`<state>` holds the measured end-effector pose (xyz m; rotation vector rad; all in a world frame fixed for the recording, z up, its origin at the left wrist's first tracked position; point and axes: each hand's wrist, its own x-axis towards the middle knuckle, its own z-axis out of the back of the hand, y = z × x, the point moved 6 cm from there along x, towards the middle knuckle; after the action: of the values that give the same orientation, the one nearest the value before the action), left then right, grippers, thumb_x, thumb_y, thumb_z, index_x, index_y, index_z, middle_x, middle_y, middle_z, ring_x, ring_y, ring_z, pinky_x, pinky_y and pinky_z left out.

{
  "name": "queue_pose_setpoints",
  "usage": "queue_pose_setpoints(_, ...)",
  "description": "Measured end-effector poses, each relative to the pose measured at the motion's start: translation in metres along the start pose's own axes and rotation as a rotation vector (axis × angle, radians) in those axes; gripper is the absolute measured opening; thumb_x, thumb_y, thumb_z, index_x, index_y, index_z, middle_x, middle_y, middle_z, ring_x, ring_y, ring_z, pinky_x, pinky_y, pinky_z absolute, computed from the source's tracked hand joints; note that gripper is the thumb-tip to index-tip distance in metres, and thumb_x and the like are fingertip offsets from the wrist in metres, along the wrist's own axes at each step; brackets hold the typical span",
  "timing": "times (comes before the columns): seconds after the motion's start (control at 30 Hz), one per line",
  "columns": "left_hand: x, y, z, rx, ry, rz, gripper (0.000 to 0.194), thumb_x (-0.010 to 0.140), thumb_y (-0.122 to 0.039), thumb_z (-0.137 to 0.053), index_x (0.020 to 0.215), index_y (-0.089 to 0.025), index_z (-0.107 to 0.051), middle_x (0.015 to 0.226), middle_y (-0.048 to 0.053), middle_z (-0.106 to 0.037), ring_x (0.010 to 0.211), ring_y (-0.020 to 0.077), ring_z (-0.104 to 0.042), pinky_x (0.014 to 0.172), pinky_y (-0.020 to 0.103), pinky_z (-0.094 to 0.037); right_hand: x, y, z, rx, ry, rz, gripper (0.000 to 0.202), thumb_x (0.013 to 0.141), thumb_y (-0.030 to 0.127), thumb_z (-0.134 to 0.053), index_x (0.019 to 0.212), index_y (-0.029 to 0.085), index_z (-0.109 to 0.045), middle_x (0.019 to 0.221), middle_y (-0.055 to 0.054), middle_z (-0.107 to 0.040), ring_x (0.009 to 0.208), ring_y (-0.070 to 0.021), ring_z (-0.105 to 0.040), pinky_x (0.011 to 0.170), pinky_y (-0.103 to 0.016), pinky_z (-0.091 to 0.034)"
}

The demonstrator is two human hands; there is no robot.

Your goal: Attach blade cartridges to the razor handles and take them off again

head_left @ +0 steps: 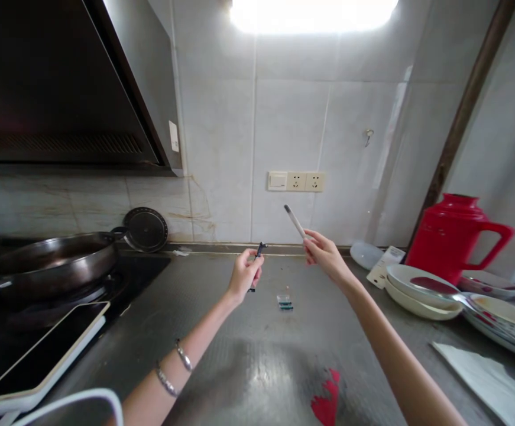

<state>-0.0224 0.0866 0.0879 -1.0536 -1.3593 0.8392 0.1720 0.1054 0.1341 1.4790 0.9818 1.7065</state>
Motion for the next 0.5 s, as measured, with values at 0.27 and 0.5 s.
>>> queue_pose_setpoints(0.27,0.003,0.008,0.004,-0.01,-0.013,-0.024,0.038,0.081,-0.046,-0.038,0.081,-0.012,-0.055,0.042,-0.008,-0.034,0.032,0.004,-0.03,0.03,0.015,-0.026,-0.034,-0.013,-0.04,0.038,0.139,-0.238,0.021,0.074,0.03,-0.045,0.092,0.021,-0.041,0.059,0.006,-0.051,0.038,-0.0048,-0.031,0.033,-0.016,-0.024)
queue_pose_setpoints(0.5,0.004,0.013,-0.002,-0.025,0.03,-0.023,0.033,0.072,-0.045,-0.055,0.082,-0.014,-0.052,0.061,-0.003,-0.05,0.05,0.0076,-0.049,0.046,0.02,-0.046,-0.063,-0.03,-0.052,-0.066,0.133,-0.331,0.038,0.074,0.028,-0.04,0.11,0.018,-0.046,0.051,0.009,-0.033,0.038,-0.0049,-0.027,0.033,-0.014,-0.021)
